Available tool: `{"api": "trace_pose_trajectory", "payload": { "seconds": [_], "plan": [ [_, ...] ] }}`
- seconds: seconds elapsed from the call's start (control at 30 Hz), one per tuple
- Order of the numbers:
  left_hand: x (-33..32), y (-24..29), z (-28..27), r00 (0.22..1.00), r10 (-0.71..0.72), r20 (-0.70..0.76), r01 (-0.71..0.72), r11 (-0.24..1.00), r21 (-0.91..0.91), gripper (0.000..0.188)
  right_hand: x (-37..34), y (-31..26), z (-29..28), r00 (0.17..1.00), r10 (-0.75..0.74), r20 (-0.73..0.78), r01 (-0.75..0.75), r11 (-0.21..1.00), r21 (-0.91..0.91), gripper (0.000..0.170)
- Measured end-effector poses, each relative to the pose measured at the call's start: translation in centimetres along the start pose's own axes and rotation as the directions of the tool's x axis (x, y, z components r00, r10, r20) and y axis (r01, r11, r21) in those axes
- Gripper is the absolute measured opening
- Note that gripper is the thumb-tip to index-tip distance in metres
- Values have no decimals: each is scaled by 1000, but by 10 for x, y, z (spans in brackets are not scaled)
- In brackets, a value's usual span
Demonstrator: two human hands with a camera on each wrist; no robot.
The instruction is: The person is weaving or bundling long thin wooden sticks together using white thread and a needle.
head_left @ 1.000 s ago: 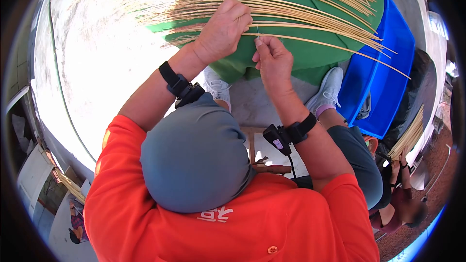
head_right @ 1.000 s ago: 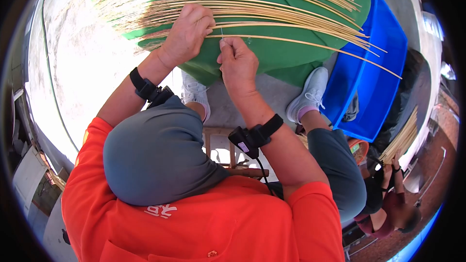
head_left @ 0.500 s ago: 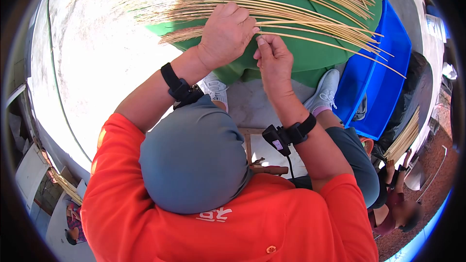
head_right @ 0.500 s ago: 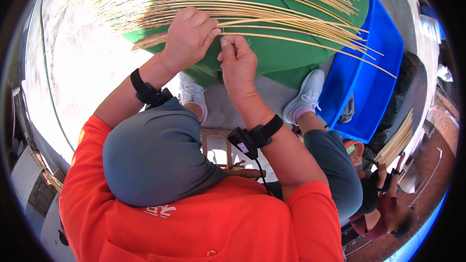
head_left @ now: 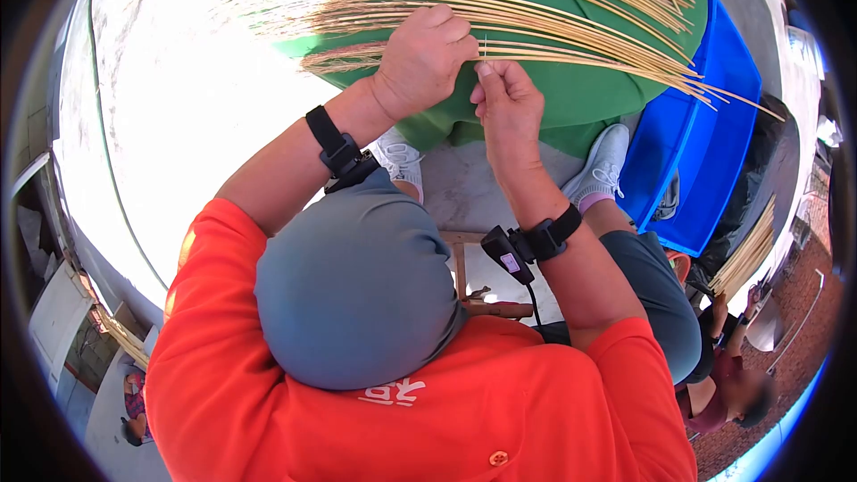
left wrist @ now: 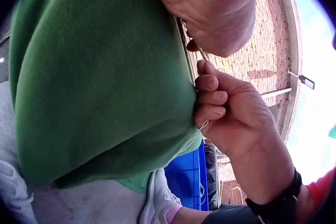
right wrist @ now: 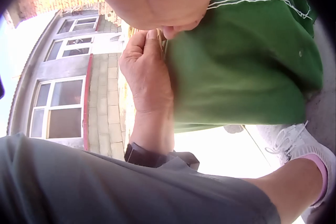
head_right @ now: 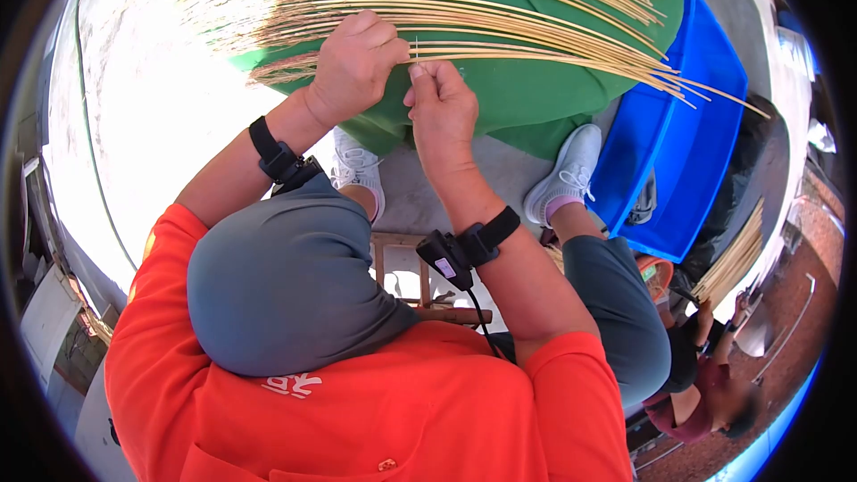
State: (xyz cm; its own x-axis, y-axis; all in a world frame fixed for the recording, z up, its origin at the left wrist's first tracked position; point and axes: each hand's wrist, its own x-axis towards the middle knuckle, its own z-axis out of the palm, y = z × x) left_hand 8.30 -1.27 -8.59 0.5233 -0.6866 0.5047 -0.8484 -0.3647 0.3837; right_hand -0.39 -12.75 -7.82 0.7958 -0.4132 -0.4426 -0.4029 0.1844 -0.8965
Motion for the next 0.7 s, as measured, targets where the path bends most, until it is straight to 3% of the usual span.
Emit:
{"api": "trace_pose_trajectory", "payload": {
  "seconds": [0.37, 0.7],
  "plan": [
    [-1, -3, 1, 998, -3, -63, -1, 998, -64, 20, 0, -2, -4, 997, 19, 77, -22, 999, 34, 5],
    [-1, -2, 6, 999, 49, -18, -50, 997, -64, 18, 5, -6, -1, 990, 133, 36, -138, 962, 235, 8]
  ]
}}
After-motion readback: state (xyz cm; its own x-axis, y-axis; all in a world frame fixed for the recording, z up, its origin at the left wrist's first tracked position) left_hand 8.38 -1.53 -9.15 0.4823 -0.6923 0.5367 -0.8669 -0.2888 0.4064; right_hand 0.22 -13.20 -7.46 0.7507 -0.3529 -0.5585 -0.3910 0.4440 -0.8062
